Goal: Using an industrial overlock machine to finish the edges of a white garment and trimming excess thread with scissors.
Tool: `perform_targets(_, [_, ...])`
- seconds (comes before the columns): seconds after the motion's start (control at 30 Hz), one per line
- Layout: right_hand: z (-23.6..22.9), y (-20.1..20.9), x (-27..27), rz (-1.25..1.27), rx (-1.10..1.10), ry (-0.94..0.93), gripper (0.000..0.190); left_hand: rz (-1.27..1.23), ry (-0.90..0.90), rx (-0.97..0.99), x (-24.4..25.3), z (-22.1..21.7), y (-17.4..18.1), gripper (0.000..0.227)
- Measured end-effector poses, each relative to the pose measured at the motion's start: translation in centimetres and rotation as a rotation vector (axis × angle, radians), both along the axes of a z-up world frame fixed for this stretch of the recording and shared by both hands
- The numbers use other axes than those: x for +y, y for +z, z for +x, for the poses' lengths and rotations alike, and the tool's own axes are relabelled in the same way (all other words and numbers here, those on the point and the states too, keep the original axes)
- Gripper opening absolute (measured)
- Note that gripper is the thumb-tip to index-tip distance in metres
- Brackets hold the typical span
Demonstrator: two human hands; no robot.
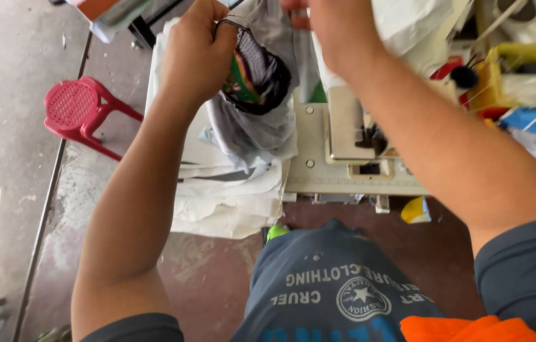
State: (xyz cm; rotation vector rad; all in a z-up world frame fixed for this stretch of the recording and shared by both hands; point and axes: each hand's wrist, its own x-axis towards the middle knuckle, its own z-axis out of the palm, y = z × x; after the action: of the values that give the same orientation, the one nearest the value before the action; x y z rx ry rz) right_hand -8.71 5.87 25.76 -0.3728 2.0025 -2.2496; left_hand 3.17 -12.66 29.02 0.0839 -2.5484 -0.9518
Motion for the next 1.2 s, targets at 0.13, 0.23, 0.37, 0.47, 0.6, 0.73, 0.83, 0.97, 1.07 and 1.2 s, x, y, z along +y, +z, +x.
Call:
perform_targets(0.13, [9.3,-6.7,-1.1,0.257,0.08,0.194,0.016,-0.099,0.07,-0.344,-0.1,-0.4,-2.9,0.019])
perform_targets(0.23, [10.7,-13.2,-2.6,0.364,0.063,0.194,0.027,-0.2,0.035,-0.489,0.3,-1.3,-5.0,0.02])
perform_targets(0.37, [8.6,-17.9,-2.5,0.379,0.165,0.069,0.008,-0.33,-0.083,-0.519,0.8,-2.6,-5.3,0.012])
perform_targets(0.47, [7.9,-17.6,-0.1,0.01,-0.16,0.284,0.016,-0.45,-0.153,-0.533,0.8,-4.7,-5.5,0.02])
perform_targets(0.6, [9.1,-19.4,6.0,-0.211,-0.596,0.294,0.014,-0.588,-0.282,-0.612,1.4,-7.7,-7.1,0.022])
perform_targets(0.73, [10.9,-24.1,13.4,-0.07,-0.785,0.267,0.014,-0.567,-0.523,-0.977,5.7,-9.3,-13.6,0.024])
perform_targets(0.83, [12.0,-26.4,17.6,0.075,-0.886,0.162,0.013,-0.531,-0.542,-1.08,10.0,-9.1,-18.9,0.026])
perform_targets(0.97, [12.3,-27.0,21.3,0.021,-0.911,0.127,0.019,-0.137,-0.494,-0.989,13.0,-9.2,-25.3,0.018])
perform_targets(1.07, [12.7,-28.5,22.7,0.033,-0.905,0.09,0.018,0.05,-0.489,-0.967,14.3,-8.5,-25.6,0.016])
perform_targets(1.2, [13.8,-31.7,24.2,0.199,-0.813,0.093,0.018,-0.124,-0.526,-1.066,16.4,-9.0,-23.4,0.017])
